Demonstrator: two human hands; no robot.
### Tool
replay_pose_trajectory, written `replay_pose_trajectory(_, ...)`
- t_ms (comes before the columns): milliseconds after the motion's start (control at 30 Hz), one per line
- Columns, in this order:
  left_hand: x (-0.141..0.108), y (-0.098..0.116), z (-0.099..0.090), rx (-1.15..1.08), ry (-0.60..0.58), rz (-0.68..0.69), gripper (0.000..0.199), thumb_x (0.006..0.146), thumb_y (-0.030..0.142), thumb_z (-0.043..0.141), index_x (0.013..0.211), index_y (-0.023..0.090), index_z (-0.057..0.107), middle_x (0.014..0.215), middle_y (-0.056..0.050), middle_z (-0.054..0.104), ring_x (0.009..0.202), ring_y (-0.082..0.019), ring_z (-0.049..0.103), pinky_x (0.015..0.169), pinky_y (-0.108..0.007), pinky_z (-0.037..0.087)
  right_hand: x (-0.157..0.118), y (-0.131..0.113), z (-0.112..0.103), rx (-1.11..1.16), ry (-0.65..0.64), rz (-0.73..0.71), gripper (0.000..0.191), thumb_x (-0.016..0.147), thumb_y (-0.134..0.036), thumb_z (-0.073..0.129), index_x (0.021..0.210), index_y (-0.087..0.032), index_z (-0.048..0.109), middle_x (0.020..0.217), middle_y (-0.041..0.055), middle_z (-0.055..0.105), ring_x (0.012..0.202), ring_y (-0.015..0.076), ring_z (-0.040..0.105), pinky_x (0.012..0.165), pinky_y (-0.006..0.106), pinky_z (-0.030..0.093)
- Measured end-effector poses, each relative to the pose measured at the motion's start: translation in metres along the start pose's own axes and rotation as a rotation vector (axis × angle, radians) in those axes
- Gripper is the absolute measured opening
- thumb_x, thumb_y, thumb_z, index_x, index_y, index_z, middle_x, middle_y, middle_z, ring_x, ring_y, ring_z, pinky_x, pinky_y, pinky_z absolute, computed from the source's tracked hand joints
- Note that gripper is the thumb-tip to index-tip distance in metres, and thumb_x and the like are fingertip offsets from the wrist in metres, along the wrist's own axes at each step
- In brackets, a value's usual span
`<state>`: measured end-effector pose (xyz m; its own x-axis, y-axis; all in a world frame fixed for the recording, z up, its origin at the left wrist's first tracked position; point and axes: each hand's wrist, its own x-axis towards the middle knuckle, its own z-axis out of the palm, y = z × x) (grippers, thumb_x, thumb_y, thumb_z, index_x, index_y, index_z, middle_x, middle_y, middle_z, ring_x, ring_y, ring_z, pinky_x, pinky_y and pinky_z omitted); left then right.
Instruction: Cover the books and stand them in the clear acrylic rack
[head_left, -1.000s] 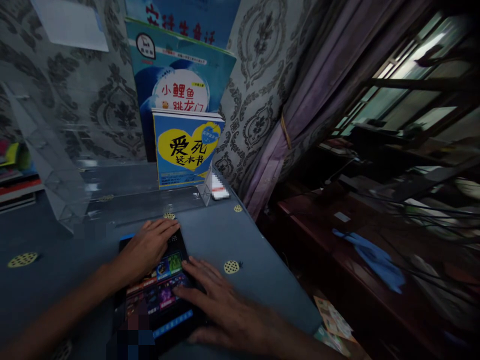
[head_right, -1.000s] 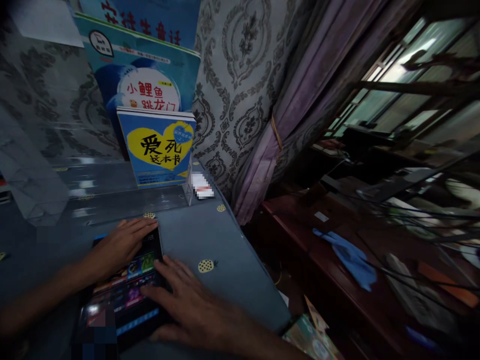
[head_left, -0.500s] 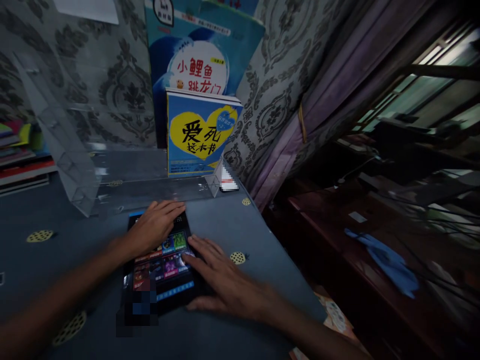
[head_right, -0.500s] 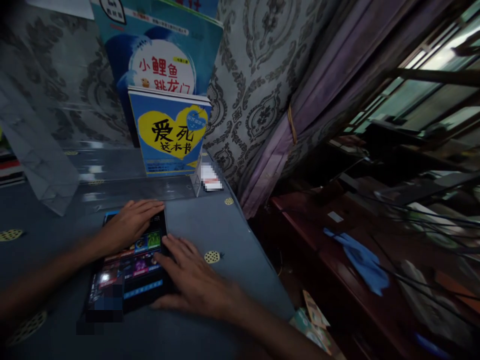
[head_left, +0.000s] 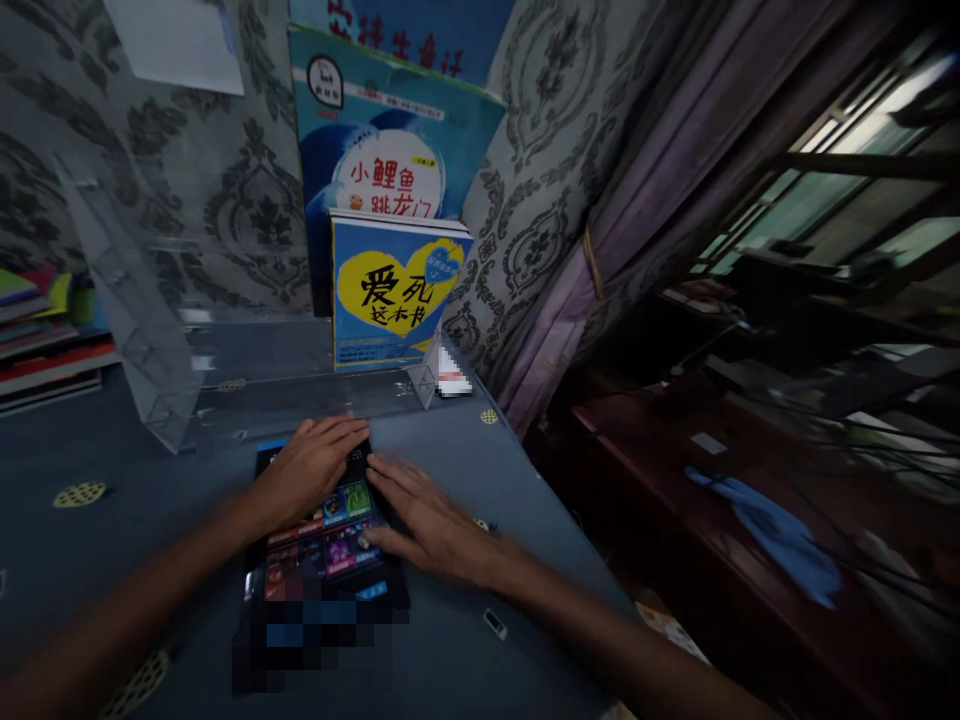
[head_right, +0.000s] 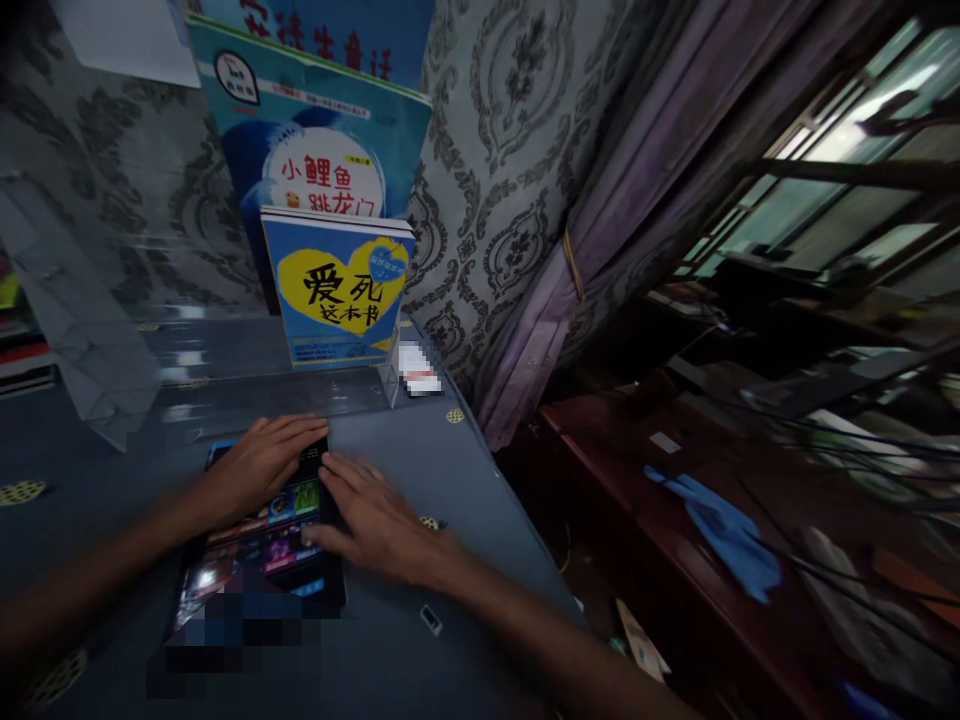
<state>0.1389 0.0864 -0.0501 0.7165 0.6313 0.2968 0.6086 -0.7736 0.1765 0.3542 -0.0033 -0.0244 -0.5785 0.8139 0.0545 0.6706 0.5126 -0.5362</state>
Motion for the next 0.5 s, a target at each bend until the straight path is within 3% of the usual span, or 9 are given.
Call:
replay_pose_trajectory(200,0.0,-0.002,0.003,0.013,-0.007,0.029,0.047,0.094,0.011,0.038,0.137,0.019,0.057,0.141,-0.01,0.059,0.131,-0.023,0.05,0.102,-0.044,0.042,0.017,0.009,0.006,-0.029,0.109,-0.035,0.06,0.099,-0.043,0.054,0.149,-0.012,0.041,0.156,0.0212,0.04,0.148,0.0285,0.032,0.119,0.052,0.033)
replay_pose_trajectory(500,0.0,-0.002,-0.001,0.004,-0.011,0.063,0.045,0.095,0.01,0.039,0.134,0.021,0.058,0.138,-0.008,0.062,0.13,-0.022,0.051,0.101,-0.041,0.042,0.015,0.009,0.008,-0.07,0.172,-0.03,0.051,0.098,-0.035,0.055,0.139,-0.007,0.052,0.146,0.0217,0.053,0.139,0.0298,0.045,0.115,0.05,0.039)
